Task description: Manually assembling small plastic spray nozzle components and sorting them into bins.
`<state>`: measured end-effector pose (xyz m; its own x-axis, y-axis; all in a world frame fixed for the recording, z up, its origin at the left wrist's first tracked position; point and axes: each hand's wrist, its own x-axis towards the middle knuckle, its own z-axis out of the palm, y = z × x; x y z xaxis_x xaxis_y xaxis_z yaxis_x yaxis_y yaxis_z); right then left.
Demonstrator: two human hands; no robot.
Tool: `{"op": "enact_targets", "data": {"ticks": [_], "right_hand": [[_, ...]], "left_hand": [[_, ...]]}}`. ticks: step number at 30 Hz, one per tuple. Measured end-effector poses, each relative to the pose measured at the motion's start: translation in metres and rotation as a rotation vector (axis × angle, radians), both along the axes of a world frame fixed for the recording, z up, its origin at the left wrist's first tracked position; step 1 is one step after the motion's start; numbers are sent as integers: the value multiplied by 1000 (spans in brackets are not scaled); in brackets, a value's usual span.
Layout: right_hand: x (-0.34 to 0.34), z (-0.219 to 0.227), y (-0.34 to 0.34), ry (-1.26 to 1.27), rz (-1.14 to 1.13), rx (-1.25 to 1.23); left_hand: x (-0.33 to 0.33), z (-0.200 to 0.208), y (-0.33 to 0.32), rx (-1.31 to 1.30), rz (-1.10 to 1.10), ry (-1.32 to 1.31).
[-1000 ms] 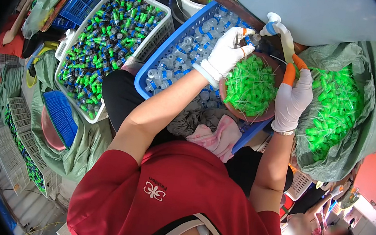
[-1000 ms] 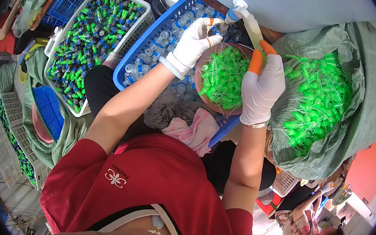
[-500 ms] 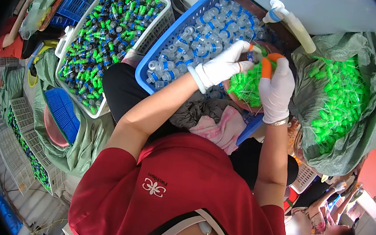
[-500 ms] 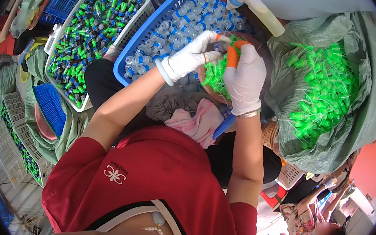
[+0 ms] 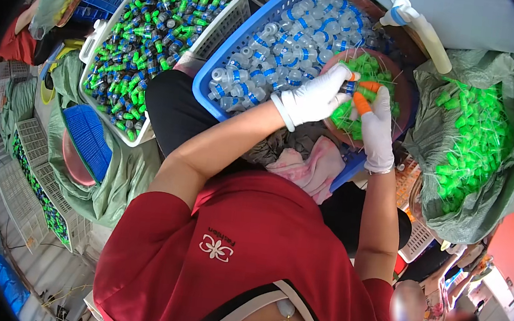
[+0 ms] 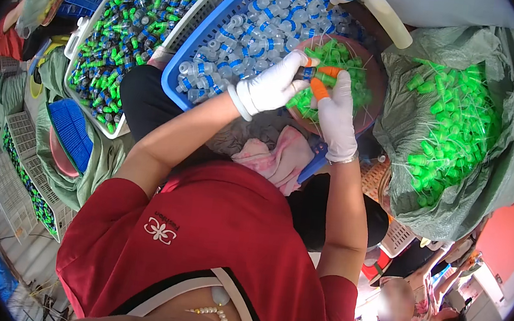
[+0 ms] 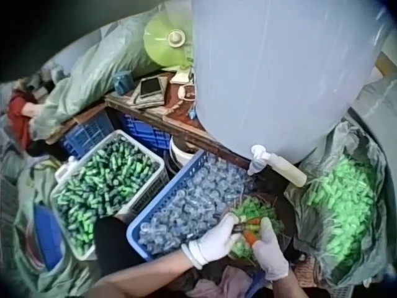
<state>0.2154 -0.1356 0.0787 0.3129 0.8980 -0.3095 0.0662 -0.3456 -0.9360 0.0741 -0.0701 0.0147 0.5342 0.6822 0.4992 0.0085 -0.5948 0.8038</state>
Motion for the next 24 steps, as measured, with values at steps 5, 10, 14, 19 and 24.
{"op": "enact_targets", "data": {"ticks": [5, 10, 14, 19, 24], "right_hand": [[9, -3, -16, -354, 218, -85], [-4, 7, -26, -1064, 488, 509], [-14, -19, -41, -590, 329, 78], [-12, -31, -24, -589, 391, 223], [6, -17, 20, -1232, 338, 345]], "left_hand": [[-25, 6, -9, -12, -160, 52], [-40, 3, -16, -531, -325, 111], [-47, -4, -38, -372, -285, 105], [-80, -1, -29, -448, -100, 62], [-182, 11, 38, 367, 854, 715]]}}
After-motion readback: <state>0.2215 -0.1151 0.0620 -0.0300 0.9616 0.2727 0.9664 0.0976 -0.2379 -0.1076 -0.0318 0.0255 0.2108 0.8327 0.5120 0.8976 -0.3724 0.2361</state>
